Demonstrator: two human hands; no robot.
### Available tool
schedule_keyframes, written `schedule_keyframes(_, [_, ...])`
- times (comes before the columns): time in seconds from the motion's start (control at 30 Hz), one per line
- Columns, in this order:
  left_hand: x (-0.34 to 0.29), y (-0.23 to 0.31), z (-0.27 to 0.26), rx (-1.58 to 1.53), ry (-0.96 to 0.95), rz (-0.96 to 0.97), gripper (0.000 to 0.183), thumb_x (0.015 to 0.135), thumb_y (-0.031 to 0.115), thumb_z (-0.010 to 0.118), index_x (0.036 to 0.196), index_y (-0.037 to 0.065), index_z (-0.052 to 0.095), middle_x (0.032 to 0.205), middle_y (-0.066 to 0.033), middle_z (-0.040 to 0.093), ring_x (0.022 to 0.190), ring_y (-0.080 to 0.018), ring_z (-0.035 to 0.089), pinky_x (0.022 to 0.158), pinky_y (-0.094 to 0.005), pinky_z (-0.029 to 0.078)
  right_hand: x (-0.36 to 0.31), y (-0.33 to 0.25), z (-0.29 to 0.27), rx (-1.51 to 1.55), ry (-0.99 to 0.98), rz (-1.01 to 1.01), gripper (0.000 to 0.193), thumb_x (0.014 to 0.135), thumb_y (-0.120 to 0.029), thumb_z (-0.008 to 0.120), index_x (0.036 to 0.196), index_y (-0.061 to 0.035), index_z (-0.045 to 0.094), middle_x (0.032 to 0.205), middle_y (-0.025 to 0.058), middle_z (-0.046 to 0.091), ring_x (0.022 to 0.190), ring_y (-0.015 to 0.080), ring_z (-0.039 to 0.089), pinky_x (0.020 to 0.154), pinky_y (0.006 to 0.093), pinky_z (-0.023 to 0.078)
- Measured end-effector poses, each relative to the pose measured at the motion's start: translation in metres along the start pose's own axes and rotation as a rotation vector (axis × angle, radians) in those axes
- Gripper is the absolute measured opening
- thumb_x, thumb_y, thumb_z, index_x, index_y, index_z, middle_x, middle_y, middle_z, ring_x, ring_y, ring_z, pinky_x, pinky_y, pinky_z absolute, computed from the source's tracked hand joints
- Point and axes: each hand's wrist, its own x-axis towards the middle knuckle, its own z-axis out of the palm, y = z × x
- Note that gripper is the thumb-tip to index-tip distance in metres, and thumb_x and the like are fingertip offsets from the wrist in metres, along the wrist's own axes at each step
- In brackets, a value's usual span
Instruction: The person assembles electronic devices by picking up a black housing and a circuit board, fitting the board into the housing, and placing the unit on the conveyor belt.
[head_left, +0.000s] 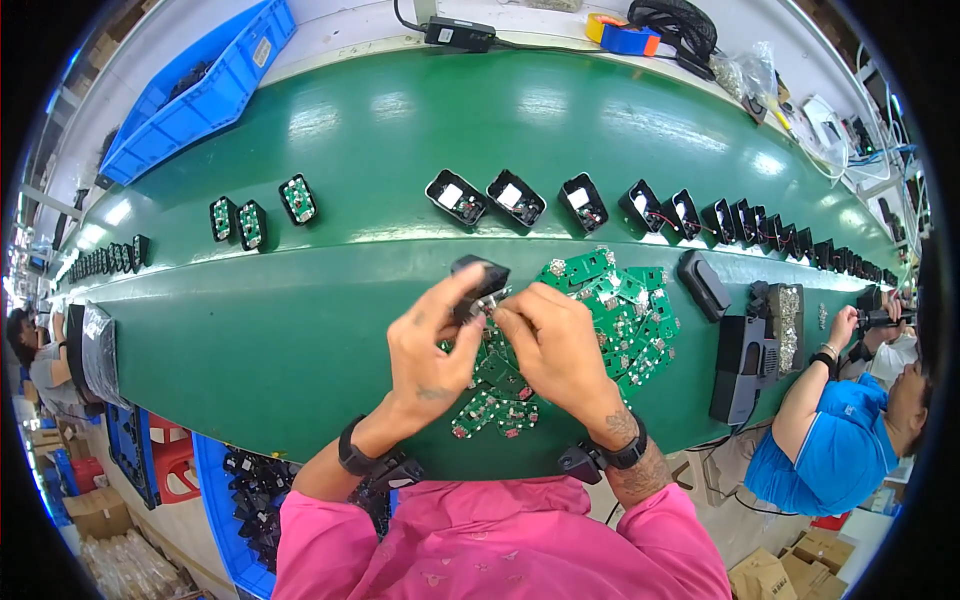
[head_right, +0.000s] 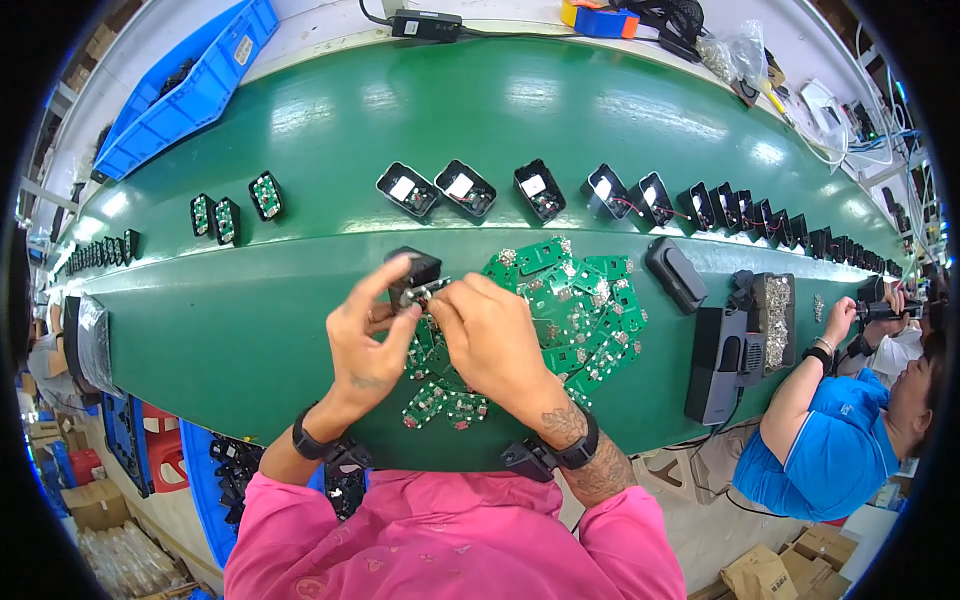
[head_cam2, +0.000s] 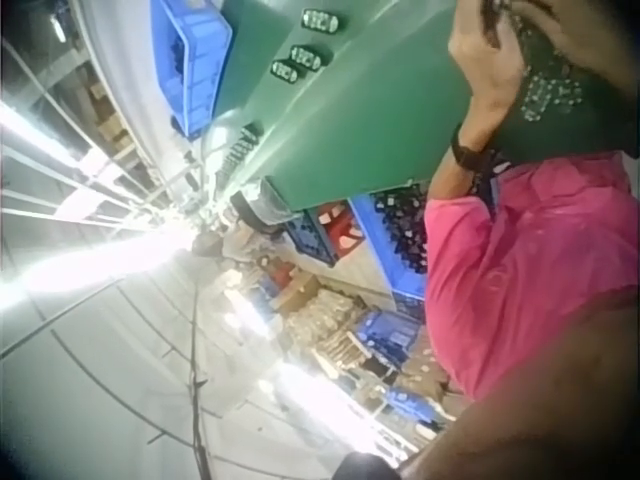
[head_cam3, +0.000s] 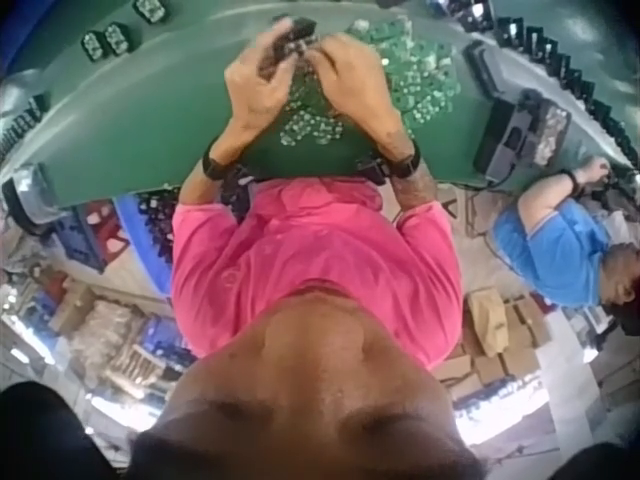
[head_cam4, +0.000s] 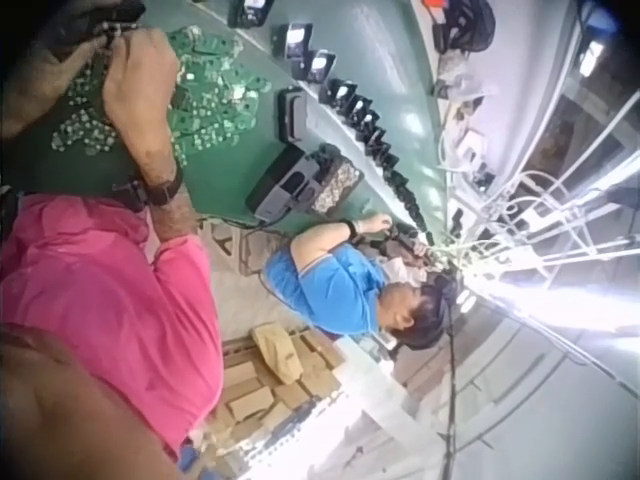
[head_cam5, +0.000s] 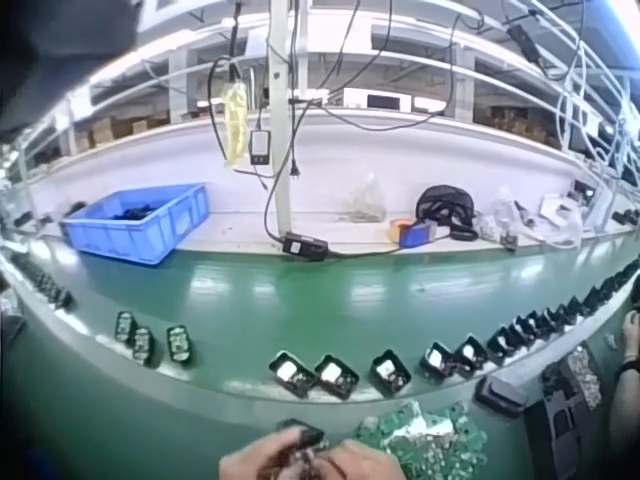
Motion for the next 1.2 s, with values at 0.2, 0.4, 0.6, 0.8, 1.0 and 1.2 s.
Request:
schedule_keyframes(0.2, [0.013, 0.008, -0.013, -0.75, -0.075, -0.458, 0.06, 0.086, -0.01, 0.063, 0.141, 0.001, 0.04, 0.13, -0.0251, 0.054, 0.1, -0.0281, 0.069, 0.076, -0.0334, 0.064, 0.003, 0.004, -0.005, 0.577, -0.024, 0.421, 0.017, 0.094, -0.01, 0.065, 0.099, 0.0057, 0.061, 0.075, 0.0053, 0.065, 0.06, 0.0079, 0.061, 0.052, 0.024, 0.048])
schedule_keyframes(0.4, [0.008, 0.0, -0.012, -0.679, -0.041, -0.409, 0.063, 0.081, -0.015, 0.066, 0.138, 0.001, 0.043, 0.131, -0.0247, 0.053, 0.092, -0.0256, 0.071, 0.076, -0.0327, 0.065, 0.0, -0.006, -0.006, 0.844, 0.073, 0.368, 0.01, 0.093, -0.003, 0.065, 0.096, 0.0067, 0.063, 0.078, 0.0085, 0.067, 0.061, 0.0109, 0.064, 0.054, 0.0233, 0.053])
schedule_keyframes(0.6, [0.004, 0.0, 0.001, -0.692, 0.043, -0.345, 0.056, 0.08, -0.012, 0.069, 0.132, -0.001, 0.052, 0.123, -0.0162, 0.06, 0.086, -0.0177, 0.07, 0.067, -0.0232, 0.059, -0.005, 0.003, 0.006, 0.509, 0.127, 0.167, 0.011, 0.096, -0.006, 0.061, 0.094, 0.0047, 0.064, 0.073, 0.0026, 0.061, 0.06, 0.0071, 0.059, 0.051, 0.0207, 0.045])
schedule_keyframes(0.8, [0.001, -0.011, 0.006, -0.507, 0.118, -0.271, 0.048, 0.079, -0.012, 0.063, 0.125, 0.003, 0.059, 0.113, -0.0106, 0.068, 0.068, -0.0073, 0.065, 0.055, -0.0225, 0.051, 0.001, 0.0, -0.006, 0.482, -0.087, 0.115, 0.016, 0.097, -0.01, 0.059, 0.086, 0.001, 0.059, 0.064, -0.0012, 0.053, 0.055, 0.0041, 0.045, 0.048, 0.0238, 0.035])
schedule_keyframes(1.0, [-0.001, -0.003, 0.012, -0.257, 0.078, -0.195, 0.054, 0.08, -0.016, 0.054, 0.129, 0.006, 0.061, 0.112, -0.0105, 0.069, 0.06, -0.0023, 0.055, 0.05, -0.022, 0.044, 0.001, -0.005, -0.007, 0.338, -0.001, 0.102, 0.019, 0.094, -0.013, 0.066, 0.082, 0.0019, 0.065, 0.061, -0.001, 0.054, 0.054, 0.0045, 0.044, 0.047, 0.0253, 0.034])
schedule_keyframes(1.2, [0.004, -0.005, 0.01, -0.346, 0.119, -0.215, 0.05, 0.084, -0.013, 0.053, 0.131, 0.004, 0.056, 0.117, -0.0124, 0.068, 0.065, -0.0034, 0.059, 0.052, -0.0214, 0.045, 0.001, 0.0, -0.007, 0.368, 0.061, 0.243, 0.023, 0.092, -0.015, 0.069, 0.078, 0.0027, 0.066, 0.057, -0.0008, 0.054, 0.052, 0.0043, 0.042, 0.046, 0.0259, 0.031])
